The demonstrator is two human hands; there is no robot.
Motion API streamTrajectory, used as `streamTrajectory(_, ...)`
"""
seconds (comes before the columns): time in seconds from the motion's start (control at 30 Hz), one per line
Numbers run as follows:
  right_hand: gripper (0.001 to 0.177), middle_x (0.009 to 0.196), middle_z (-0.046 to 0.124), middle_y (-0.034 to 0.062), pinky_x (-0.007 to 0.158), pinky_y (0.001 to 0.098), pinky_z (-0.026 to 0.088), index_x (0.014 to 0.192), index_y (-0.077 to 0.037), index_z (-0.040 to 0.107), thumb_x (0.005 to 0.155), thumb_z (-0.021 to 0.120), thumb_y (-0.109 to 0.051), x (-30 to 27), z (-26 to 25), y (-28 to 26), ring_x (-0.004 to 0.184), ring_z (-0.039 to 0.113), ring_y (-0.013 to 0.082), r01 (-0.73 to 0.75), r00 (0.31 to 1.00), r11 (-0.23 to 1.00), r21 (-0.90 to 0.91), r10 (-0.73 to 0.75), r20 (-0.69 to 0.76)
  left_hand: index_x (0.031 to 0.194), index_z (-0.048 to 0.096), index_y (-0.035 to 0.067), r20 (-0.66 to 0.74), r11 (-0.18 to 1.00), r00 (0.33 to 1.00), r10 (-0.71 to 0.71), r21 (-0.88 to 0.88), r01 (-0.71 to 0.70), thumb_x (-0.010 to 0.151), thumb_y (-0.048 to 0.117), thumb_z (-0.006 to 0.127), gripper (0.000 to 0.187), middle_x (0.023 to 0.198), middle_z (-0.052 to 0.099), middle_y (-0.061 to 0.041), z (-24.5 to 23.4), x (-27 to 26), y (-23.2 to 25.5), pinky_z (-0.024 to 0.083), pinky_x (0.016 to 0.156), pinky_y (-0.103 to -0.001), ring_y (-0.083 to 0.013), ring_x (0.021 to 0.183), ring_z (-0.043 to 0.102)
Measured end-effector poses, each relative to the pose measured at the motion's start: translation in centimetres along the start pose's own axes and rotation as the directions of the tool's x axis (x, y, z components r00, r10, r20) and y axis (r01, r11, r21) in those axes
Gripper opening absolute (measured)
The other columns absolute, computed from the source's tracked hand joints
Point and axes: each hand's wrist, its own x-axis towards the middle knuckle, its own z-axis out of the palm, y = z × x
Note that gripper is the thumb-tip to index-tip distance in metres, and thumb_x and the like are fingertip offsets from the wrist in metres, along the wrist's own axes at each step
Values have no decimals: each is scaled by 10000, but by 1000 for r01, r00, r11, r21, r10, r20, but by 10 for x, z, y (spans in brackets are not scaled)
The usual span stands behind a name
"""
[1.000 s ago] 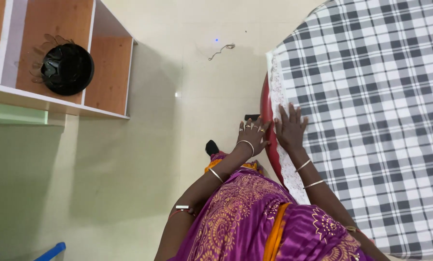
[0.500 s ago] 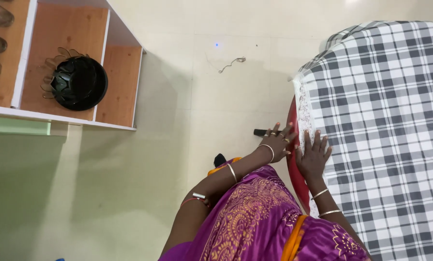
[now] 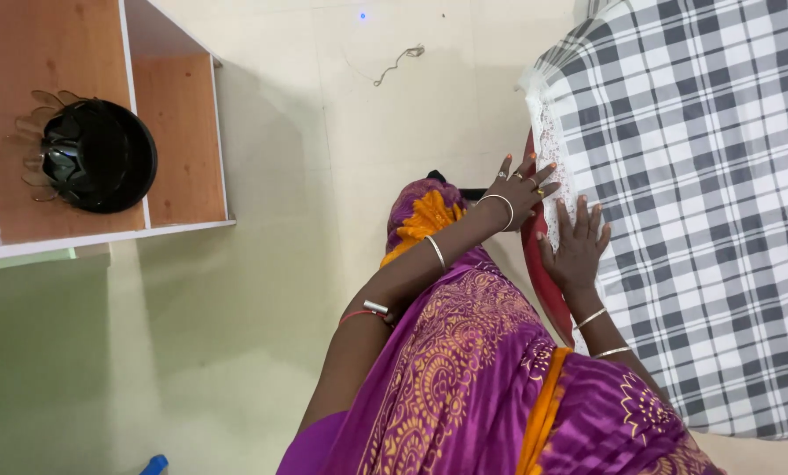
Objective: The person smooths a checkered tablecloth on a round table by hand, walking around the table to flatten the fabric and adjust the edges. She uses both hands to press and rub the cloth surface repeatedly.
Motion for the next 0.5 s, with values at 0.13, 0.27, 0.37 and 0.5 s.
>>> streamTrajectory(0.13, 672, 1729, 247, 181, 1232, 702, 64, 1616, -195, 416, 1025, 538, -489, 1, -2, -1, 1614, 117, 438, -3, 1000, 1000, -9, 3, -5, 1629, 166, 323, 2, 999, 999, -41, -35, 41, 974, 516, 605, 812, 1724, 57, -64, -11, -1, -19, 34, 1231, -691, -370, 1593, 46)
streamTrajectory(0.27, 676, 1713, 259, 187, 1226, 691, 72, 1606, -200, 421, 1004, 533, -487, 4, -4, -2, 1605, 127, 429, -31, 999, 999, -23, 32, 27, 1630, 130, 381, 50, 992, 995, -86, -91, 90, 1013, 479, 505, 728, 1710, 94, -24, -18, 16, -49, 51, 1217, -691, -412, 1564, 90)
streamTrajectory(0.37, 665, 1715, 263, 187, 1237, 684, 80, 1608, -203, 422, 1019, 519, -495, 5, 0, 0, 1607, 134, 427, -43, 998, 999, -15, 44, 46, 1637, 169, 318, -18, 984, 994, -110, -143, 107, 1057, 415, 437, 646, 1694, 175, -30, -5, 33, -68, 106, 1210, -691, -421, 1545, 168)
streamTrajectory(0.5, 669, 1701, 274, 193, 1233, 680, 82, 1590, -199, 440, 1012, 516, -527, 8, 6, 6, 1605, 142, 424, -53, 997, 997, -61, 57, 53, 1606, 308, 171, -112, 912, 970, -214, -380, 157, 1036, 334, 439, 608, 1603, 356, -95, 1, 61, -85, 285, 1192, -613, -365, 1485, 366)
